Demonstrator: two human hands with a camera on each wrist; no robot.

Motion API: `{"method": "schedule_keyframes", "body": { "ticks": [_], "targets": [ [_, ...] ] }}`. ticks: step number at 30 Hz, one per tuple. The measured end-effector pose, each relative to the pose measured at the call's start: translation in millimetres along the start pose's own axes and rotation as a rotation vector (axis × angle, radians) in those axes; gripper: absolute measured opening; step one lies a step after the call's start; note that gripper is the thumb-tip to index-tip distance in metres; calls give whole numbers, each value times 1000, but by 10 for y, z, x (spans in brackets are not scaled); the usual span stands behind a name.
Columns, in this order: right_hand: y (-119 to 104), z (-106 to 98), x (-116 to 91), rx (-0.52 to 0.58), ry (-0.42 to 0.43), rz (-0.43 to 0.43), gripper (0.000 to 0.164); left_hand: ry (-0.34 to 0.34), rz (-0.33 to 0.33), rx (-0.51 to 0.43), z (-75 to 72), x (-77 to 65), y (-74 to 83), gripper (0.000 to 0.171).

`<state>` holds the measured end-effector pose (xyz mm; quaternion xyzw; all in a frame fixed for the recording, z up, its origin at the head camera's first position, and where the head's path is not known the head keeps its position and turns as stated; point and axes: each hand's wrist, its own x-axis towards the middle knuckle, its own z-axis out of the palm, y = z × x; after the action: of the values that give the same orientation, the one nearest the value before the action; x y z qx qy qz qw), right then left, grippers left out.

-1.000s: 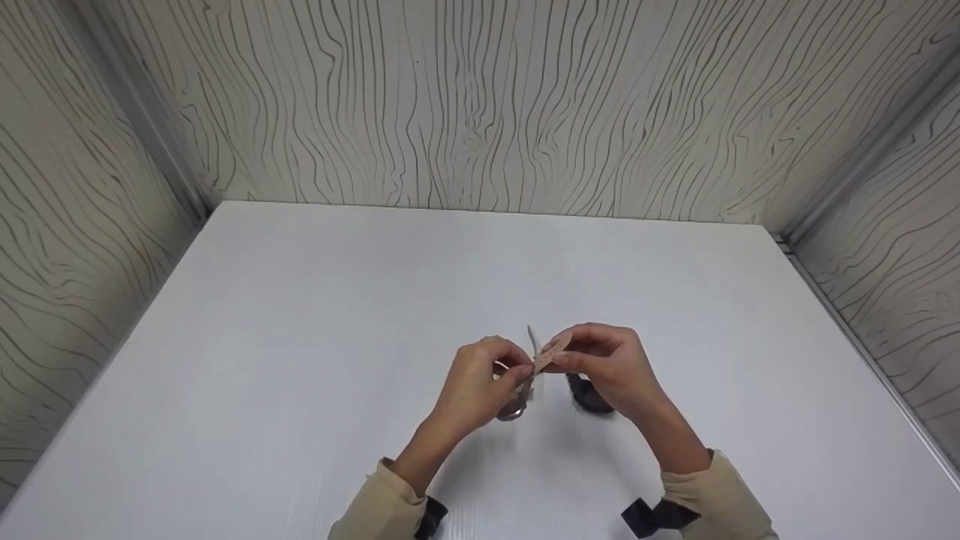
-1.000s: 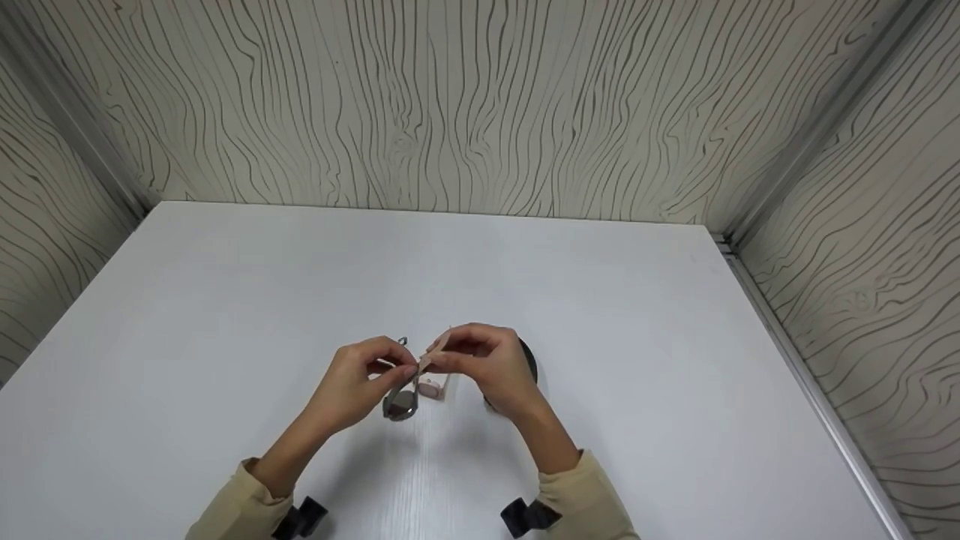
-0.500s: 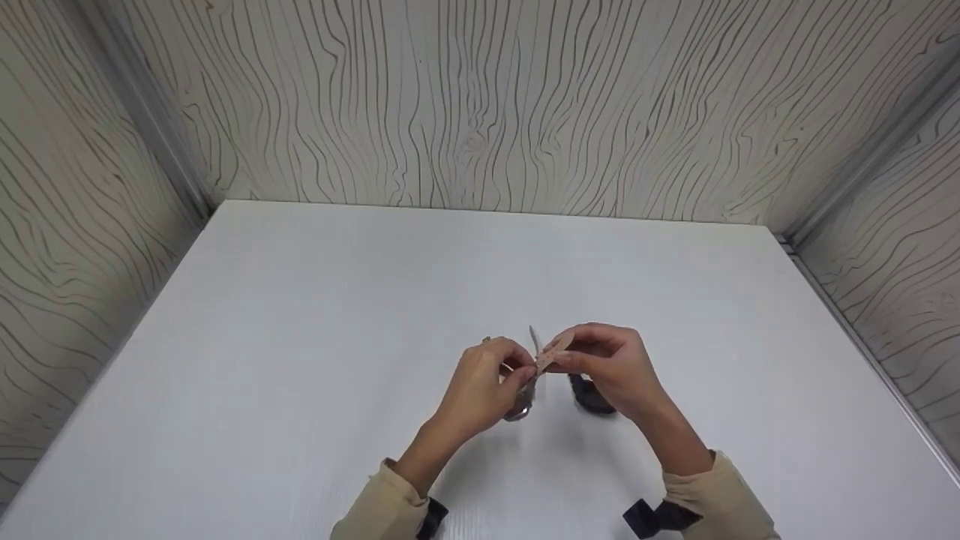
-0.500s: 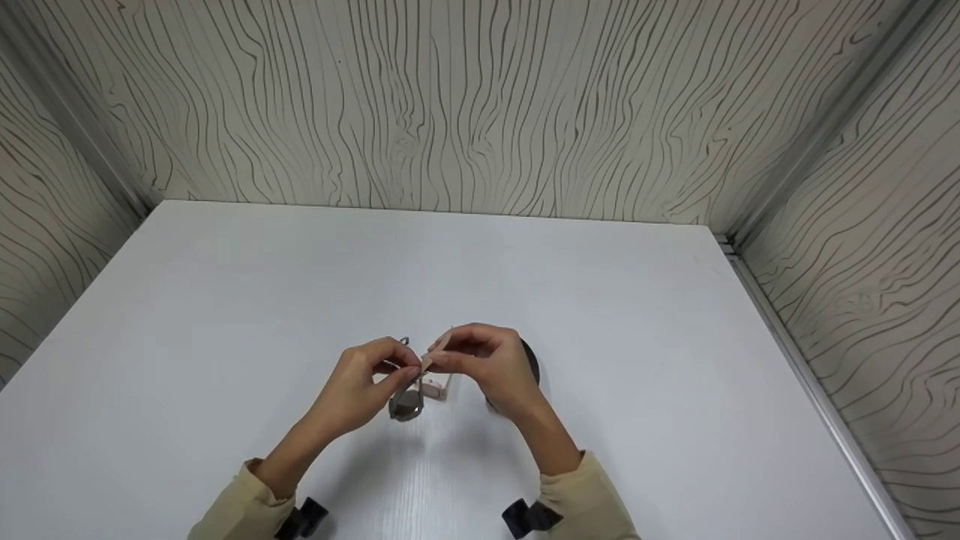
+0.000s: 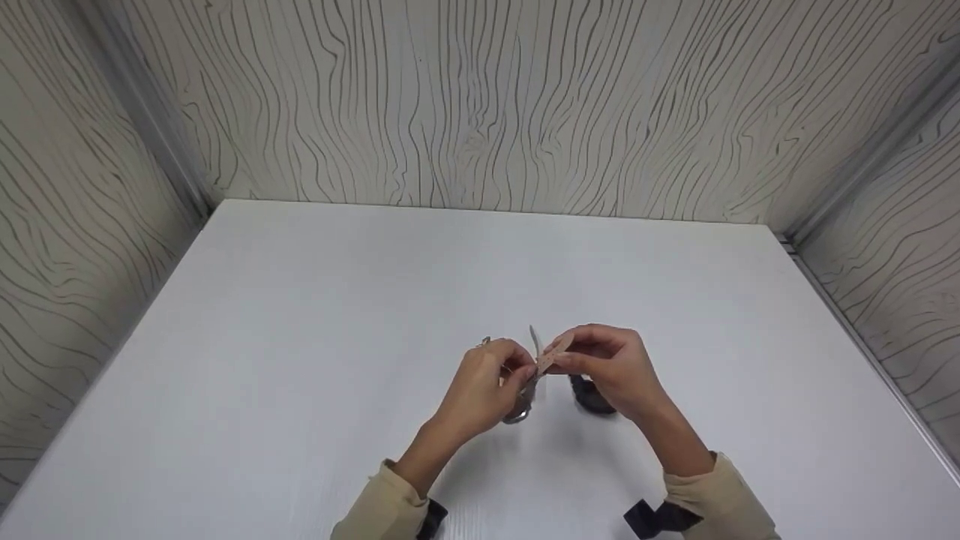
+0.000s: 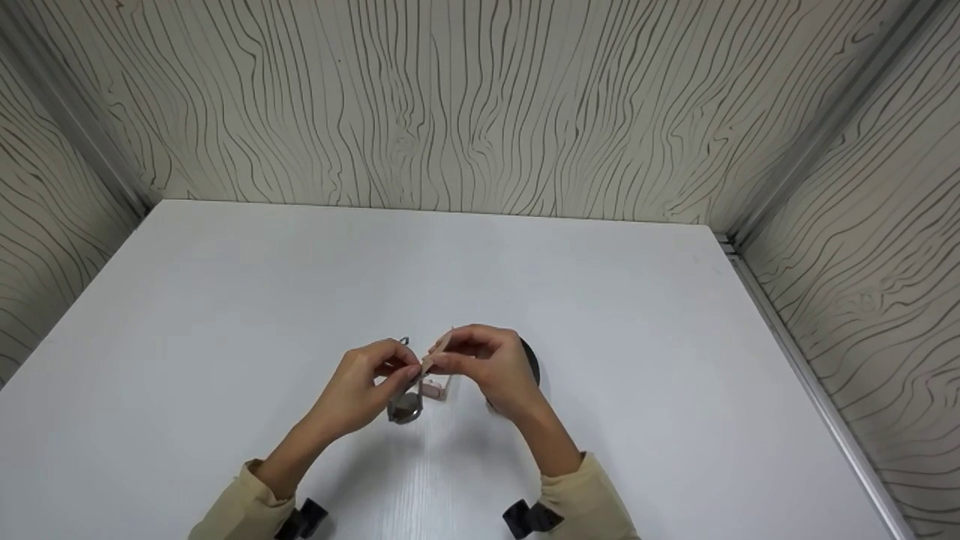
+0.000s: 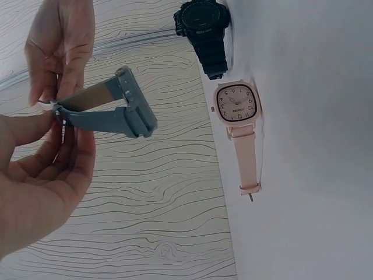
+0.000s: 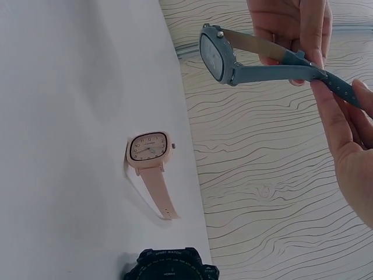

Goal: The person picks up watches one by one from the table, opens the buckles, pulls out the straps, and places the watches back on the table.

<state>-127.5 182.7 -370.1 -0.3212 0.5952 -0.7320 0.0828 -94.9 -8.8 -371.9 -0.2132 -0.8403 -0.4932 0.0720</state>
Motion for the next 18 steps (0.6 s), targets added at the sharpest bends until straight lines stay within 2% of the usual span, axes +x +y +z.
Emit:
{"method": "schedule_keyframes", "body": {
  "ticks": [4, 12, 18],
  "targets": [
    [-12, -4, -1, -18, 7, 4, 9, -10, -2, -48, -21, -3, -11, 2],
    [-15, -3, -4, -15, -1, -4, 11, -99, -55, -121, -58, 1, -26, 7],
    [-7, 1, -10, -48, 17, -3, 11, -122, -123, -165, -50, 2, -34, 15]
  ]
}}
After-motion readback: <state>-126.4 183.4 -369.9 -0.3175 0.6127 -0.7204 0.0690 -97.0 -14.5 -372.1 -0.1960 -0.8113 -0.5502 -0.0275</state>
